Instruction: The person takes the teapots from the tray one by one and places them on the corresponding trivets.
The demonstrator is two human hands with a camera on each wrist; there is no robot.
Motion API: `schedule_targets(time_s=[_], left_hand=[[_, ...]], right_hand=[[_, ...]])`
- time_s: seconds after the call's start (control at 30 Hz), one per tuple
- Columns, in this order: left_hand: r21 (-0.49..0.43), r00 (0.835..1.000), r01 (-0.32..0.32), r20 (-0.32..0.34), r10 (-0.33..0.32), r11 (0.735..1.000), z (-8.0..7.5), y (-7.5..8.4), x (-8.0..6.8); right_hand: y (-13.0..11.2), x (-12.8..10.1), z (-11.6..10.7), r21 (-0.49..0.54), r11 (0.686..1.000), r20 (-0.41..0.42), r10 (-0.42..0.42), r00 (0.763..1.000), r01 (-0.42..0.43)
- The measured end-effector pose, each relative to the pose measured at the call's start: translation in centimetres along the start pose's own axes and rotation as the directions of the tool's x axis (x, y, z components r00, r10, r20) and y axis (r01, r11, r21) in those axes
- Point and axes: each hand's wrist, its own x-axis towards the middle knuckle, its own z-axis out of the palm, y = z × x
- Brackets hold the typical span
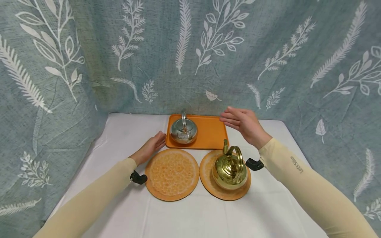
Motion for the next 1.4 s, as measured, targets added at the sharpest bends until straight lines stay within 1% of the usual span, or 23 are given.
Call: schedule_targets(time_s=[0.23,0.43,0.7,1.1,1.4], left_hand=[[-0.008,1.0,0.003,0.001,-0.003,1.0,0.0,-0.1,0.0],[-0.003,1.0,0.003,-0.002,-0.003,1.0,0.0,0.0,0.1],[-0.027,1.0,0.009,-0.001,-0.01,1.0,0.0,-0.2,0.3],[-0.016,0.999,0.025,-0.026,-0.025,1.0,0.0,-0.3,0.4],[-0.032,1.0,0.008,-0.023,-0.009,0.999,-0.2,-0.2,0.2]], right_hand=[[0.2,0.5,0.4,0.012,1.0,0.01,0.023,1.0,-0.023],[0.2,1.1,0.8,0.0,1.0,0.021,0.031,0.999,-0.031],[0.0,1.6,1.3,0.002,1.0,0.021,0.03,0.999,-0.03],[-0.1,2.1,2.3,0.014,0.999,0.04,0.038,0.998,-0.039],[0.2,2.8,3.3,0.04,0.998,0.03,0.052,0.998,-0.053]])
